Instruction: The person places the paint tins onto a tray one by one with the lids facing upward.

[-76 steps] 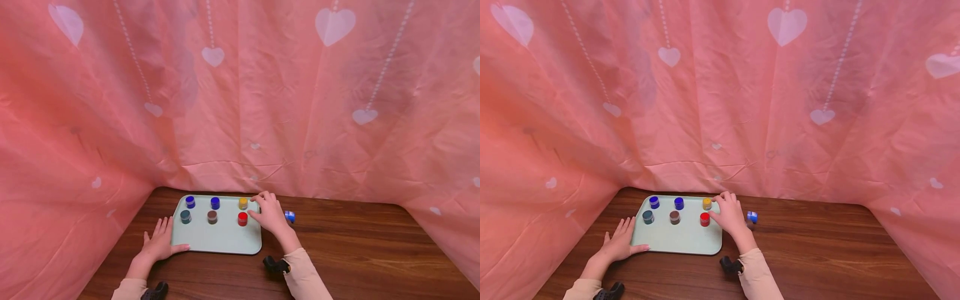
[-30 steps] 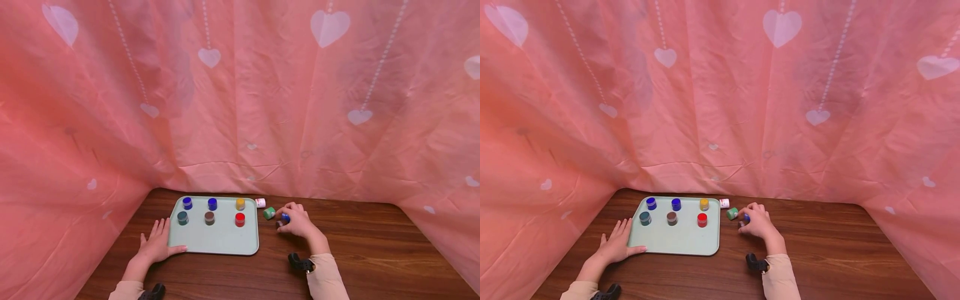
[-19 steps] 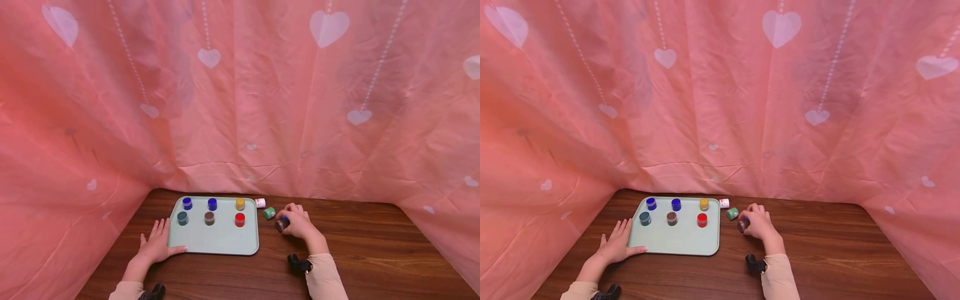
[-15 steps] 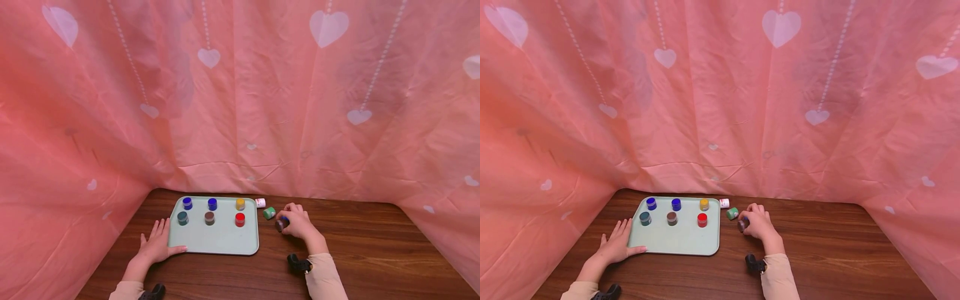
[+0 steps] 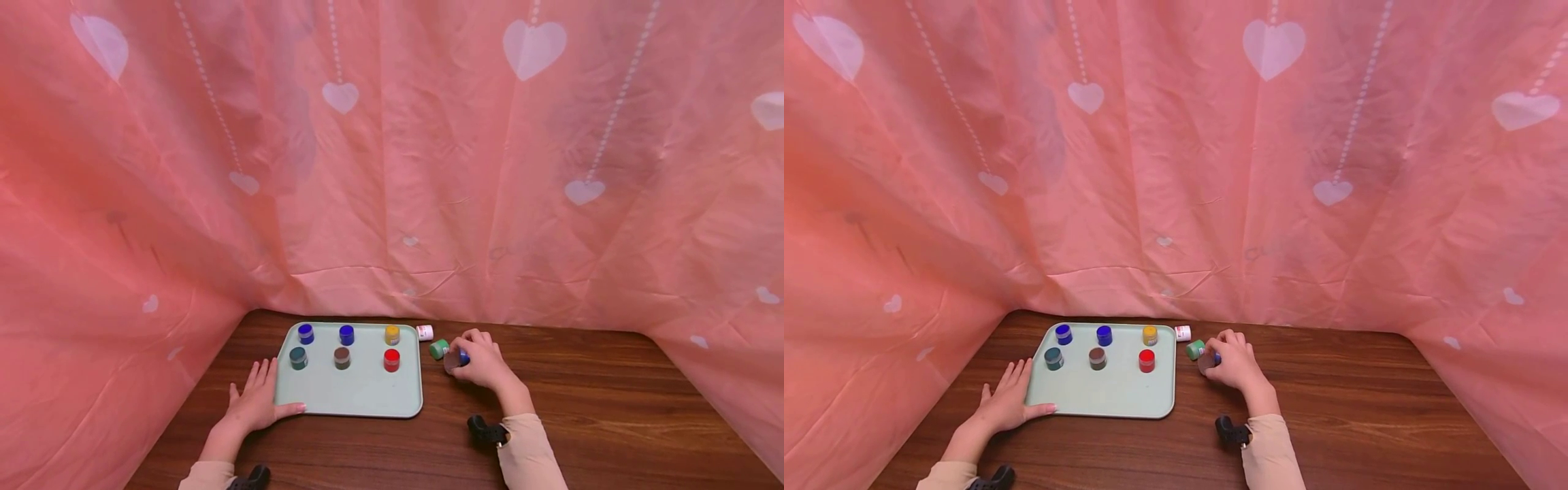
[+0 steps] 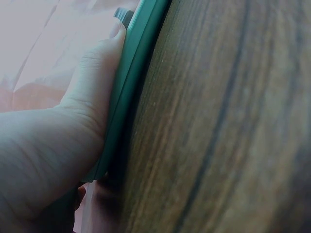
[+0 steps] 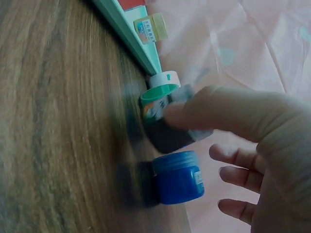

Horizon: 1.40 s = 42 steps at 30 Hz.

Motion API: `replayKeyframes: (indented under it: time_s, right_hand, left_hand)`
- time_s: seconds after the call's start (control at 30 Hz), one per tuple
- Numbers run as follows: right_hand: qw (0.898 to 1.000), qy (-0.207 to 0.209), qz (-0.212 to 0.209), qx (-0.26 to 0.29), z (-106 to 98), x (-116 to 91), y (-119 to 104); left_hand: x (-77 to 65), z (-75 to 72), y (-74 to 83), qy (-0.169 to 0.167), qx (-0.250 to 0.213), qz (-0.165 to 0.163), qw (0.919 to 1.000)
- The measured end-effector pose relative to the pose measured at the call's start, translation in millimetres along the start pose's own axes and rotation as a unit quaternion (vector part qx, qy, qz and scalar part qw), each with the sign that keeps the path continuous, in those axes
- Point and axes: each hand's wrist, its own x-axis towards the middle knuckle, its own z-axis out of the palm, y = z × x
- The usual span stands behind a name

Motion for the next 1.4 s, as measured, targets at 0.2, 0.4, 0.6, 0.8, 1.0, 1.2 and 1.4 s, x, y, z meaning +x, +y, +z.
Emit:
replayKeyframes:
  time_s: [0.2, 0.4, 0.6, 0.8, 1.0, 1.2, 1.4]
  right_hand:
    - [0.999, 0.038, -0.011, -0.007, -2, 1, -6]
    - [0.996, 0.078, -0.031, -0.022, -5, 4, -17]
    - [0.992, 0.106, -0.055, -0.028, -8, 6, -30]
    - [0.991, 0.109, -0.068, -0.036, -11, 5, -46]
    - [0.985, 0.133, -0.105, -0.040, -10, 5, -61]
    - [0.979, 0.151, -0.135, -0.034, -7, 5, -74]
    - [0.969, 0.169, -0.174, -0.050, -2, 6, -88]
  left_hand:
    - [0.0, 0.3, -0.2, -0.002, -0.004, -0.003, 1.0000]
    - [1.1, 1.1, -1.1, -0.004, -0.002, -0.003, 1.0000]
    - [1.9, 1.7, -2.4, -0.002, 0.002, 0.001, 1.0000]
    - [2.3, 1.8, -2.9, -0.001, 0.006, 0.002, 1.0000]
    - [1.4, 0.6, -1.5, -0.006, 0.002, -0.001, 1.0000]
    - [-0.3, -0.9, -0.1, -0.007, 0.001, -0.002, 1.0000]
    - [1.0, 0.5, -0.3, -0.003, 0.000, 0.001, 1.0000]
